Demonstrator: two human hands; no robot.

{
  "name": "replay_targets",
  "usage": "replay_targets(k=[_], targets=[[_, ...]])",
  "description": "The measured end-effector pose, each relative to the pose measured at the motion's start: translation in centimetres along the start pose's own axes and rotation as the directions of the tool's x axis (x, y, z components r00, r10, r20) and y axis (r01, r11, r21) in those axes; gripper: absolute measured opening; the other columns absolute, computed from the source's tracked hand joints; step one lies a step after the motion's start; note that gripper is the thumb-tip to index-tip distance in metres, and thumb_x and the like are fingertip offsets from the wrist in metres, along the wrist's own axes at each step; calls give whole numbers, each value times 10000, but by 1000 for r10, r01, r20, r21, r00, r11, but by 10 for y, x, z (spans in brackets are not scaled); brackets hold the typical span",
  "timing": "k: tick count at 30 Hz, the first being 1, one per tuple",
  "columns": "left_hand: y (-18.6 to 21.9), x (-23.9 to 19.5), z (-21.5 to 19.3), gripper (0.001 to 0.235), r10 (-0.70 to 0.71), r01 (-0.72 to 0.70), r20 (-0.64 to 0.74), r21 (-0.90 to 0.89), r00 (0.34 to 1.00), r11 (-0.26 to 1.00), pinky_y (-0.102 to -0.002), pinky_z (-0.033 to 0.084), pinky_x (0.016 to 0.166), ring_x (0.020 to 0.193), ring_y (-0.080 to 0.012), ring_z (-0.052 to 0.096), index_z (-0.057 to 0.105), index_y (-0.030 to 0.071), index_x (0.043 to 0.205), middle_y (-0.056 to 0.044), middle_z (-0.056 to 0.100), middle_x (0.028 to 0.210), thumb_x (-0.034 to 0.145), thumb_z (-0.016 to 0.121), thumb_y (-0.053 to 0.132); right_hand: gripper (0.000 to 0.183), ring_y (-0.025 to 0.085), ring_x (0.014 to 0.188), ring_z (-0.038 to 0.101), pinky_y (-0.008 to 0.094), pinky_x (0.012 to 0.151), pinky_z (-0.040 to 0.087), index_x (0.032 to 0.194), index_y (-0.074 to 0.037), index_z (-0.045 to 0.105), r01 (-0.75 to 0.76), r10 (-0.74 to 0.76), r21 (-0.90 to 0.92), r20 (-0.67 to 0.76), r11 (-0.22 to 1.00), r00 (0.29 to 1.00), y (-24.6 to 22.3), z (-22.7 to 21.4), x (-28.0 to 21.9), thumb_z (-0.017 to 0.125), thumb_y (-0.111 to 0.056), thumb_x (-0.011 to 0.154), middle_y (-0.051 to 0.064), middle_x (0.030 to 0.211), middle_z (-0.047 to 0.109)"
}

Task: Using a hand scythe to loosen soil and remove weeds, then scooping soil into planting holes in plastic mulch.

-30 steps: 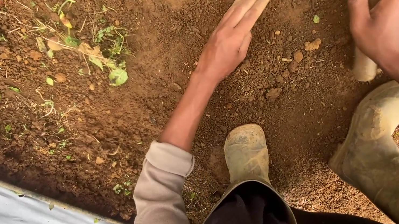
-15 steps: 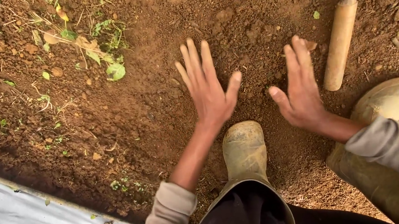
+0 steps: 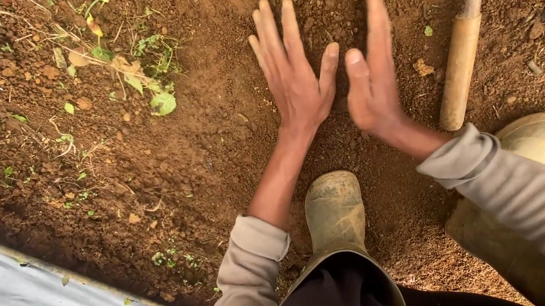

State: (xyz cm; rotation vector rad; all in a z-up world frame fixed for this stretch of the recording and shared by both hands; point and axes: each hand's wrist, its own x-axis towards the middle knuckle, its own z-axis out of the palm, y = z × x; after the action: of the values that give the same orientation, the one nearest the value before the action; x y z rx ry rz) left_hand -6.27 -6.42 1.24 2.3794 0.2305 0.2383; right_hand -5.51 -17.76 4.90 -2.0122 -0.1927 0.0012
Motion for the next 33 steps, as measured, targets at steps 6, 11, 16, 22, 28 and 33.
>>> replay_targets(k=[6, 11, 16, 22, 28, 33], targets=[[-9, 12, -4, 831, -45, 46, -32, 26, 998, 999, -640, 32, 1416, 1693, -318, 83, 113, 197, 1671, -106, 62, 1774, 1045, 228, 732, 806, 344, 1629, 111, 579, 1347, 99, 1647, -56, 154, 49, 12, -255, 233, 966, 973, 13, -36, 63, 90, -632, 1087, 188, 1725, 148], [-3, 31, 0, 715, 34, -33, 63, -17, 997, 999, -616, 123, 1426, 1704, -330, 66, 76, 241, 1687, -105, 34, 1786, 1114, 255, 629, 735, 320, 1572, 194, 555, 1285, 141, 1615, -65, 286, 134, -25, -296, 344, 946, 938, 4, -23, 68, 77, -549, 1103, 179, 1674, 320], [-4, 30, 4, 628, 64, -57, 123, -57, 990, 997, -506, 190, 1433, 1671, -287, 211, 194, 137, 1642, -89, 247, 1732, 1127, 201, 495, 577, 355, 1540, 348, 561, 1286, 217, 1574, -68, 373, 119, -80, -175, 212, 977, 974, 15, 0, 53, 186, -405, 1145, 182, 1618, 432], [12, 19, 7, 484, 96, -110, -62, -277, 993, 955, -513, 443, 1303, 1463, -346, 542, 418, 63, 1515, -158, 529, 1536, 1137, 289, 336, 509, 383, 1408, 525, 518, 1223, 410, 1470, -12, 511, 62, -65, -72, -31, 995, 997, 0, 16, 37, 249, -307, 1148, 221, 1486, 562], [29, 13, 2, 398, -219, 162, -17, -615, 976, 772, -472, 419, 1196, 1392, -283, 559, 602, 152, 1449, -77, 620, 1442, 1127, 399, 266, 405, 402, 1363, 524, 559, 1161, 366, 1439, -91, 609, -153, 201, 278, -152, 948, 968, -11, 23, 28, 406, -140, 1093, 203, 1385, 622], [50, 17, -15, 425, -434, 402, 141, -691, 890, 600, -560, 329, 1203, 1435, -378, 470, 589, 133, 1451, -188, 559, 1476, 1133, 343, 270, 405, 77, 845, 470, 245, 872, 410, 1366, -185, 698, -312, 392, 379, -157, 871, 906, -61, 9, 40, 508, -55, 1033, -53, 814, 580]])
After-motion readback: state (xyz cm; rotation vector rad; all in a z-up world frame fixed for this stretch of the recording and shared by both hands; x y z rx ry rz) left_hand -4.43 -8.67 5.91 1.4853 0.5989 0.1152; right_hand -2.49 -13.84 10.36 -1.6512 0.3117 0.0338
